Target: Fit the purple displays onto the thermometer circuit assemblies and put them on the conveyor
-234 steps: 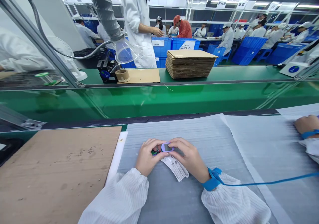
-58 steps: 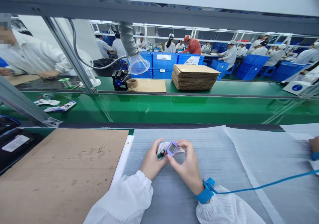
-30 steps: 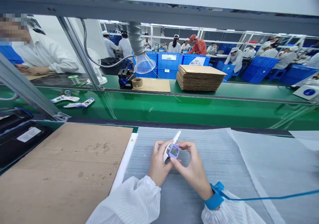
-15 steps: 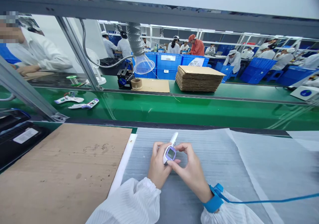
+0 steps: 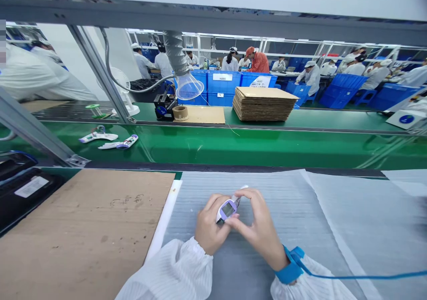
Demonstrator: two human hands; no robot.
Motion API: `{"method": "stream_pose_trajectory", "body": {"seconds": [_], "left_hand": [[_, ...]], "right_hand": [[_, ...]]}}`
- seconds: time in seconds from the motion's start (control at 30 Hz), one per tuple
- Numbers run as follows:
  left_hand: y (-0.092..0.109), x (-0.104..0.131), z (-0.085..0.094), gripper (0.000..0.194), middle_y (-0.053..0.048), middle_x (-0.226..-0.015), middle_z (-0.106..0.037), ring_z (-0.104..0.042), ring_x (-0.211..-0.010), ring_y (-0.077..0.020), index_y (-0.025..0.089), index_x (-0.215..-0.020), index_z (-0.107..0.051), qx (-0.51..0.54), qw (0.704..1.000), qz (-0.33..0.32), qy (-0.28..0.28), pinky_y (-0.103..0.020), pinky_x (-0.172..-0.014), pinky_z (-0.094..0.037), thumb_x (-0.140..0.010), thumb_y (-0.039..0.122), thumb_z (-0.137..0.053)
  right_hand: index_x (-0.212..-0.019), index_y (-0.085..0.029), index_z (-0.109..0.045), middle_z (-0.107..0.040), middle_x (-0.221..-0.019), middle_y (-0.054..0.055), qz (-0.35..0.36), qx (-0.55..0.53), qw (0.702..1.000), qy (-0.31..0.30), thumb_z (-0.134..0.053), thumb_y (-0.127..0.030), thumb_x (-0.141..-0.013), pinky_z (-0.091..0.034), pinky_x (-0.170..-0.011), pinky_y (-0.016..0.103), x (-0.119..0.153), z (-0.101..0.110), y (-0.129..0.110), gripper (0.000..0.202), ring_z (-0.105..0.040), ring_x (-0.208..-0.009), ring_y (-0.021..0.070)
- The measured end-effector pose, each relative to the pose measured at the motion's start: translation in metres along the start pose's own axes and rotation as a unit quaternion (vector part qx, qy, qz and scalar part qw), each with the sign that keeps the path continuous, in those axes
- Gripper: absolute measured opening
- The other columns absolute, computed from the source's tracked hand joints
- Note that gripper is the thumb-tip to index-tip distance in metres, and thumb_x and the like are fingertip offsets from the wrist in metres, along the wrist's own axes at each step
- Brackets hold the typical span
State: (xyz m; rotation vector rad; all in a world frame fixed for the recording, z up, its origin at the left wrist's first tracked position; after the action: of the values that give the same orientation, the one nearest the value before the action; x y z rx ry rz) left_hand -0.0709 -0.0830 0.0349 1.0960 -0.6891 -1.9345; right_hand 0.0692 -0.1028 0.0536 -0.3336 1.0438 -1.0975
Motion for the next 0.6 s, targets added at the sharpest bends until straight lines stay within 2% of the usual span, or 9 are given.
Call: {"method": "stream_pose_trajectory", "body": {"seconds": [0.23,0.33,0.43,0.6], "left_hand": [[0.005,-0.002,0.006,0.014,-0.006,-0.088,-0.059,-0.054,-0.084,-0.0192,0.018,-0.092,-0.058,0.071,0.997,-0.006,0.001,-0.029,-0.075,-0.042,-0.082,0.027,-0.053],[0.006,-0.001,0.006,0.015,-0.006,-0.086,-0.058,-0.053,-0.080,-0.0189,0.017,-0.091,-0.058,0.070,0.998,-0.004,-0.006,-0.029,-0.072,-0.042,-0.082,0.028,-0.052],[0.004,-0.001,0.006,0.019,-0.006,-0.080,-0.055,-0.050,-0.077,-0.0183,0.017,-0.091,-0.057,0.054,0.998,-0.028,-0.031,-0.029,-0.068,-0.041,-0.082,0.033,-0.052],[-0.002,-0.002,0.009,0.032,-0.004,-0.074,-0.044,-0.044,-0.073,-0.0180,0.016,-0.085,-0.055,0.029,0.993,-0.074,-0.088,-0.029,-0.064,-0.039,-0.082,0.047,-0.049]], "right_hand": [[-0.110,-0.025,-0.049,-0.062,-0.097,0.004,0.086,-0.023,0.991,-0.101,-0.061,-0.042,-0.078,-0.031,-0.099,0.046,-0.006,0.009,0.014,0.038,-0.057,-0.092,0.0217],[-0.113,-0.025,-0.050,-0.063,-0.095,0.005,0.106,-0.005,0.987,-0.118,-0.060,-0.040,-0.079,-0.039,-0.092,0.044,-0.006,0.010,0.019,0.038,-0.058,-0.090,0.0214],[-0.115,-0.026,-0.052,-0.064,-0.093,0.005,0.095,-0.004,0.985,-0.145,-0.058,-0.036,-0.082,-0.045,-0.081,0.038,-0.007,0.012,0.020,0.034,-0.059,-0.086,0.0205],[-0.113,-0.027,-0.054,-0.064,-0.101,0.004,0.074,-0.043,0.976,-0.200,-0.055,-0.037,-0.084,-0.044,-0.081,0.035,-0.008,0.020,0.016,0.031,-0.059,-0.092,0.0202]]}}
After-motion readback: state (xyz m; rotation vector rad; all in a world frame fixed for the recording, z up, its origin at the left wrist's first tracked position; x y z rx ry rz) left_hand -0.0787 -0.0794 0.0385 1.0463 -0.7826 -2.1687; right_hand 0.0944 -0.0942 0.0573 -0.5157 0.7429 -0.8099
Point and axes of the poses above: each hand's wrist, its own x-axis away from the middle knuckle, its own z-axis out of the back of the hand, y = z × x, the point moved 1 cm from there along -x, towards the middle knuckle
